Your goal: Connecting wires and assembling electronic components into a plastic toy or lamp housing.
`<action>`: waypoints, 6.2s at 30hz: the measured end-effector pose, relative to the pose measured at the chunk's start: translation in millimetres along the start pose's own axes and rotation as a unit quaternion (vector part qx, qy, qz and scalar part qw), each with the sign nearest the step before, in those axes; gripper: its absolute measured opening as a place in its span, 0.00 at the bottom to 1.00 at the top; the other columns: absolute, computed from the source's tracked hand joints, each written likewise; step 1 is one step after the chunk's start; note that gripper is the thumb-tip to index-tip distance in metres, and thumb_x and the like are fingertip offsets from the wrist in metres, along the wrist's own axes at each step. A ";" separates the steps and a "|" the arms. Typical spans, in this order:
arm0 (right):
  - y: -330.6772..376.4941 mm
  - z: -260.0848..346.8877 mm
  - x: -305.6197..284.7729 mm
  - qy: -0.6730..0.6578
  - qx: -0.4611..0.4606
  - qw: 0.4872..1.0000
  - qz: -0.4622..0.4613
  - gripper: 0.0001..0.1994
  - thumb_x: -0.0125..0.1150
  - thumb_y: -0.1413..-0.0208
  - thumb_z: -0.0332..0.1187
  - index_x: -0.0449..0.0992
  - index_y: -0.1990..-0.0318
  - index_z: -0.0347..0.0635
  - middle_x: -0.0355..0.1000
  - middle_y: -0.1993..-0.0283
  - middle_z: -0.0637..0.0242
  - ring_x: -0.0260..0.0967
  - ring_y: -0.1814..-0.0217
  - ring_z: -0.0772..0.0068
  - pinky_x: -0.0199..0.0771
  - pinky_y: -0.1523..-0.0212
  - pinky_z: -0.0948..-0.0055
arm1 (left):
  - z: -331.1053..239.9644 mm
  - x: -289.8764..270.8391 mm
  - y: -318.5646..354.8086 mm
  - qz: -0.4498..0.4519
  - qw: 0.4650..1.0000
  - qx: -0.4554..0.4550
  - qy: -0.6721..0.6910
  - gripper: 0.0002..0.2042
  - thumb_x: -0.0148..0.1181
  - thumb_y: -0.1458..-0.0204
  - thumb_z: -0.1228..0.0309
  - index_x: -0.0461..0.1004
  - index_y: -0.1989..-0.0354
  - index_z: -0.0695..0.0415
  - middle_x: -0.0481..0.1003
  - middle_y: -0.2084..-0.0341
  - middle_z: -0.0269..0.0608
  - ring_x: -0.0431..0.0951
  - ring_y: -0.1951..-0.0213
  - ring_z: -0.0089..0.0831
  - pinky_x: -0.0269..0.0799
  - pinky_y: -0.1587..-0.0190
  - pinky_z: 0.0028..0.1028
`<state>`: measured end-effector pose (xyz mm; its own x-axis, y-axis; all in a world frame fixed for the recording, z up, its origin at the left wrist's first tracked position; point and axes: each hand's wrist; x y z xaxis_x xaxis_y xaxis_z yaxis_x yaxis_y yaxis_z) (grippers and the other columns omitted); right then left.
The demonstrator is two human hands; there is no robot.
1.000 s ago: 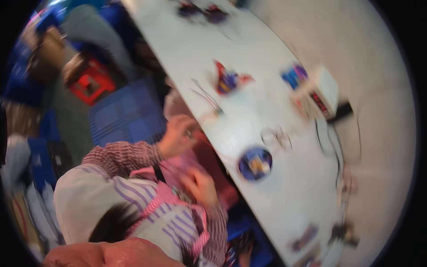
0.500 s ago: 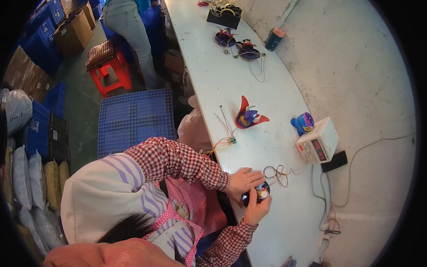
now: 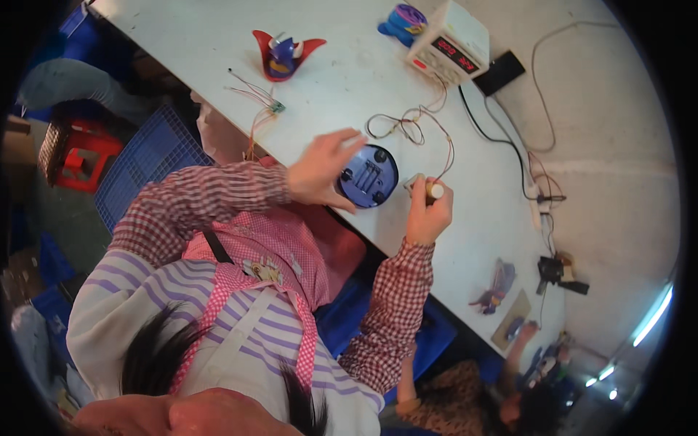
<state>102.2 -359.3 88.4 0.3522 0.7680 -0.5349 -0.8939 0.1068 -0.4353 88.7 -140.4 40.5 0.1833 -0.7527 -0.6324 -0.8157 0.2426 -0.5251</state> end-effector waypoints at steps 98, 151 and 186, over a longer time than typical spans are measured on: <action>-26.7 -254.6 -317.6 0.469 0.434 0.769 -0.030 0.38 0.35 0.51 0.69 0.65 0.42 0.54 0.62 0.40 0.63 0.53 0.38 0.51 0.48 0.40 0.50 | -16.2 -86.2 101.8 0.111 0.984 -0.110 0.081 0.16 0.55 0.55 0.82 0.66 0.55 0.62 0.66 0.65 0.42 0.66 0.67 0.30 0.66 0.64 0.24; 129.7 -51.6 -192.7 -0.110 0.153 0.979 0.072 0.16 0.61 0.53 0.31 0.73 0.55 0.38 0.71 0.61 0.57 0.67 0.64 0.64 0.68 0.61 0.73 | -151.1 130.4 -14.6 0.112 0.915 0.311 0.230 0.27 0.66 0.68 0.75 0.66 0.54 0.60 0.65 0.53 0.49 0.69 0.56 0.43 0.70 0.56 0.32; 45.1 -143.4 -159.5 0.312 0.081 0.946 0.033 0.18 0.54 0.47 0.41 0.74 0.56 0.37 0.73 0.59 0.58 0.66 0.57 0.63 0.68 0.57 0.72 | -132.0 119.9 -4.7 0.199 0.921 0.042 0.333 0.29 0.71 0.68 0.71 0.67 0.53 0.56 0.62 0.49 0.49 0.62 0.45 0.46 0.62 0.45 0.37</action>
<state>45.5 -567.5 50.2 0.3430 0.2599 -0.9027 -0.9330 0.2059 -0.2953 42.1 -312.5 42.3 -0.5209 -0.7952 -0.3104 -0.6945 0.6062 -0.3875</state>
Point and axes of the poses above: each hand's wrist, its own y-axis away from the middle knuckle, its own x-axis out of the palm, z = x × y
